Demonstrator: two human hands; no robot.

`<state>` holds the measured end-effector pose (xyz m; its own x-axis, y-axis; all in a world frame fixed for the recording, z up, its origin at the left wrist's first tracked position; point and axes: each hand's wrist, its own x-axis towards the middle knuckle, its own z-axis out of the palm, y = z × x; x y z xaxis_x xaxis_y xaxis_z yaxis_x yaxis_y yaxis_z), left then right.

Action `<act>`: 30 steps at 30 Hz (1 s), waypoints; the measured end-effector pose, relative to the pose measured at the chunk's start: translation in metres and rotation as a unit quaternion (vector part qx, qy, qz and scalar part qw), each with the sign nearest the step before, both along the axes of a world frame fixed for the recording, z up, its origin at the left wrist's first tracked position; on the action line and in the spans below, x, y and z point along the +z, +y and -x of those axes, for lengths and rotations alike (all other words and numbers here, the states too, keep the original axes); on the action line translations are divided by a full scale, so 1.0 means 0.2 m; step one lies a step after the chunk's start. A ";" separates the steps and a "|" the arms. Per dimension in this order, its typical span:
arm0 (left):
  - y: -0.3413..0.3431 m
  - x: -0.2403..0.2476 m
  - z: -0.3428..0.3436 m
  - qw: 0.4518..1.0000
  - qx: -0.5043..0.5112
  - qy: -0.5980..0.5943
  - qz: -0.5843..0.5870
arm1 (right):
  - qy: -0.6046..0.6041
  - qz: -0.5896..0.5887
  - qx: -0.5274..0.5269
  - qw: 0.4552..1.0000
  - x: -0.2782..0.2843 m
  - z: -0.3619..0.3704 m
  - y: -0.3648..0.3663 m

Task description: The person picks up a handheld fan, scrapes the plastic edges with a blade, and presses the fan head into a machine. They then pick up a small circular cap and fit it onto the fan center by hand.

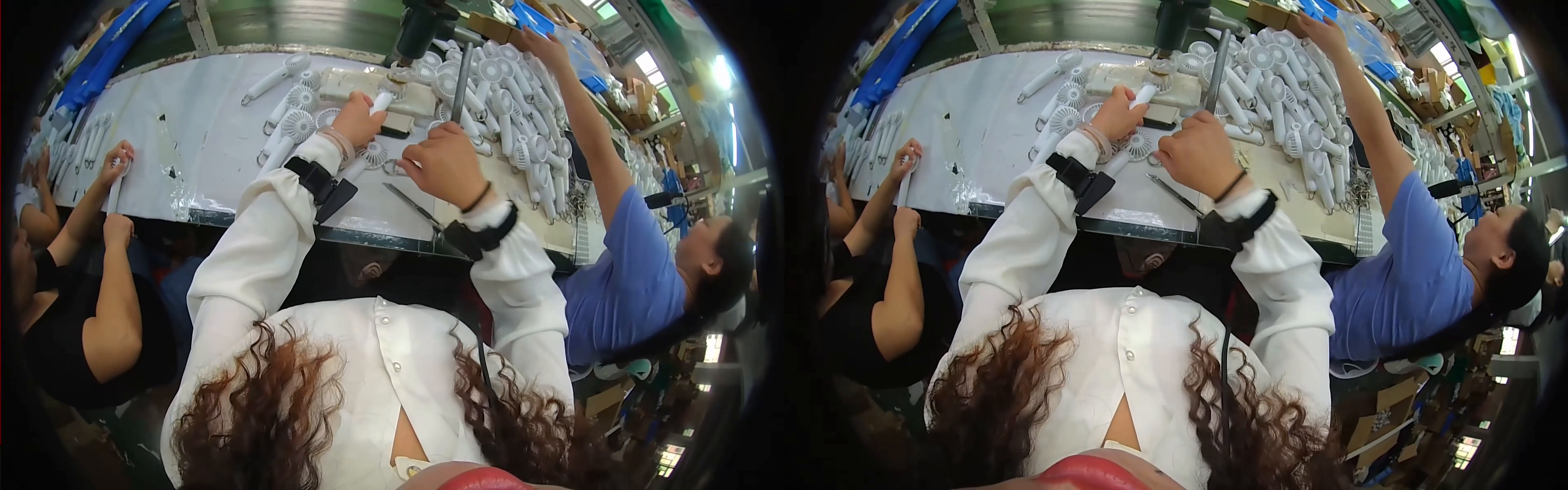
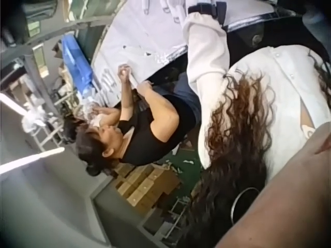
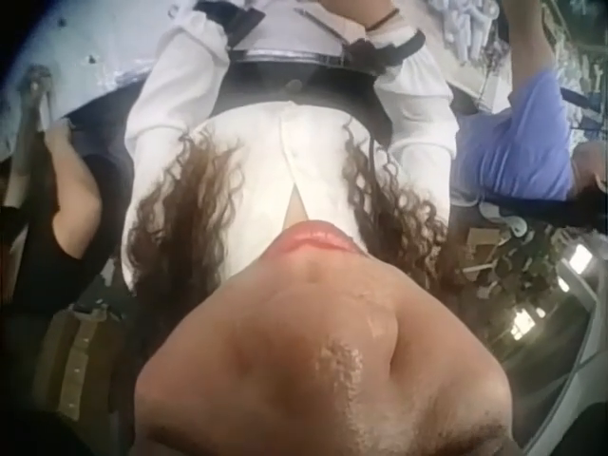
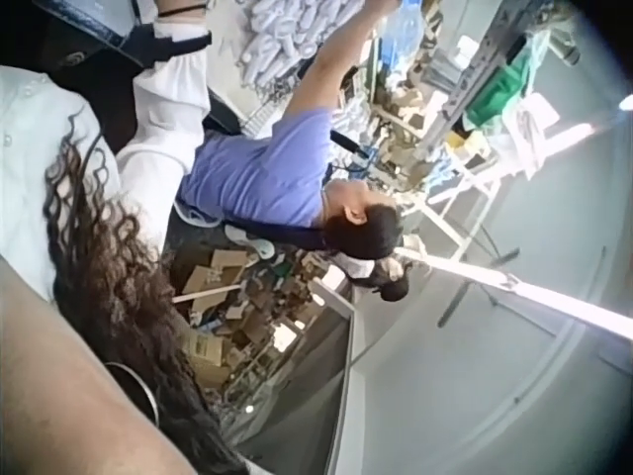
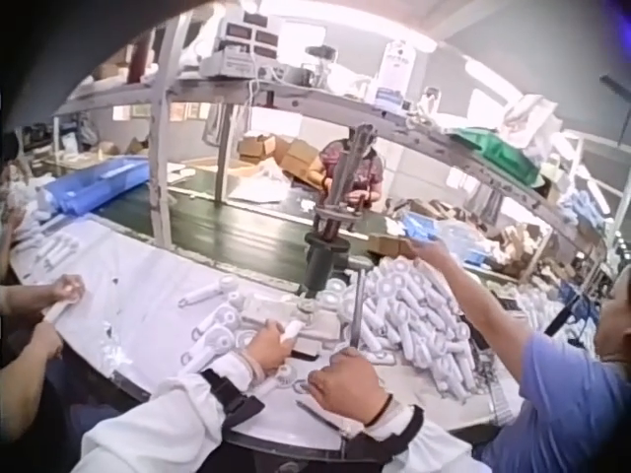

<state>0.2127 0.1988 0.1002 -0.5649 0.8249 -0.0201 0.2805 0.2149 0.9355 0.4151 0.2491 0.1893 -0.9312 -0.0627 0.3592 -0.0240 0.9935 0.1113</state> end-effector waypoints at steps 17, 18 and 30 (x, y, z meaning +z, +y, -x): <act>-0.48 0.13 -0.21 0.995 -0.080 0.030 -0.058 | 0.388 0.403 0.105 0.822 0.69 0.28 0.57; -0.48 0.13 -0.23 0.994 -0.093 0.024 -0.061 | 0.391 0.402 0.095 0.822 0.59 0.21 0.56; -0.62 -0.09 -0.36 0.905 -0.208 -0.353 -0.117 | 0.094 0.333 -0.132 0.929 -0.47 -0.46 -0.09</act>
<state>0.2842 0.0751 0.0829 -0.1188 0.9916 -0.0517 -0.3927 0.0009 0.9197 0.5065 0.2307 0.0949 -0.7996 0.4539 0.3933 0.1890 0.8118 -0.5525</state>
